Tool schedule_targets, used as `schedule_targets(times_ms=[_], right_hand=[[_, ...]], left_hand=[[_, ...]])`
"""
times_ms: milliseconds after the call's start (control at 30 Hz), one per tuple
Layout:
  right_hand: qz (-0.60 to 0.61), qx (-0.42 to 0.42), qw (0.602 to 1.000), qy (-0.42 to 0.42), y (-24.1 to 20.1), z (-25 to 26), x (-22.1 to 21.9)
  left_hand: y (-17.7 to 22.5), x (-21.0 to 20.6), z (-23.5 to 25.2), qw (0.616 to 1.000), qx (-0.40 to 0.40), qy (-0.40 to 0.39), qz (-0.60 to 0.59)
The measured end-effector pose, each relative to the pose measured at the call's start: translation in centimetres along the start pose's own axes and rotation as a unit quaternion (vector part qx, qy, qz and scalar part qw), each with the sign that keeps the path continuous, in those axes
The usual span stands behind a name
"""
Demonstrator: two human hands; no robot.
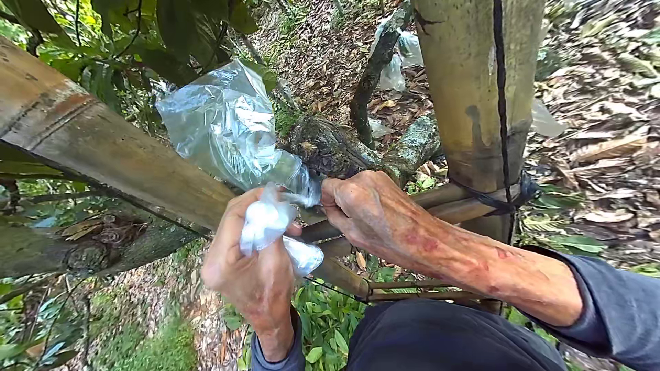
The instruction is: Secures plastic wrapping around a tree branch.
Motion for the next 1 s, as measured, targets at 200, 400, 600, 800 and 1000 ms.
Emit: schedule_targets(times_ms=[200,400,600,800,1000], right_hand=[[-0.006,0.023,1.000,-0.012,-0.3,0.1,-0.3],[0.082,0.034,0.996,0.028,-0.5,-0.7,0.3],[0.114,0.067,0.989,0.068,-1.4,-0.9,0.5],[0.211,0.063,0.974,0.045,-1.1,-0.1,0.6],[0.258,0.049,0.965,0.028,-0.8,0.1,0.9]], left_hand=[[0.4,0.0,0.6,1.000,0.005,0.025,-0.010],[-0.1,0.1,0.1,0.988,0.029,-0.033,-0.145],[-0.5,-0.1,-0.7,0.988,0.011,-0.082,-0.131],[-0.3,0.5,-0.7,0.994,-0.018,-0.093,-0.053],[-0.4,0.4,-0.7,0.993,-0.039,-0.107,0.027]])
Point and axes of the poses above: each hand's wrist, its own z-axis towards the middle knuckle, its own x-axis out of the back of the hand, y = z × x, the point moved 7 cm from there along z, towards the middle knuckle, and after that the axes turned 6 degrees about z, right-handed, at the moved point
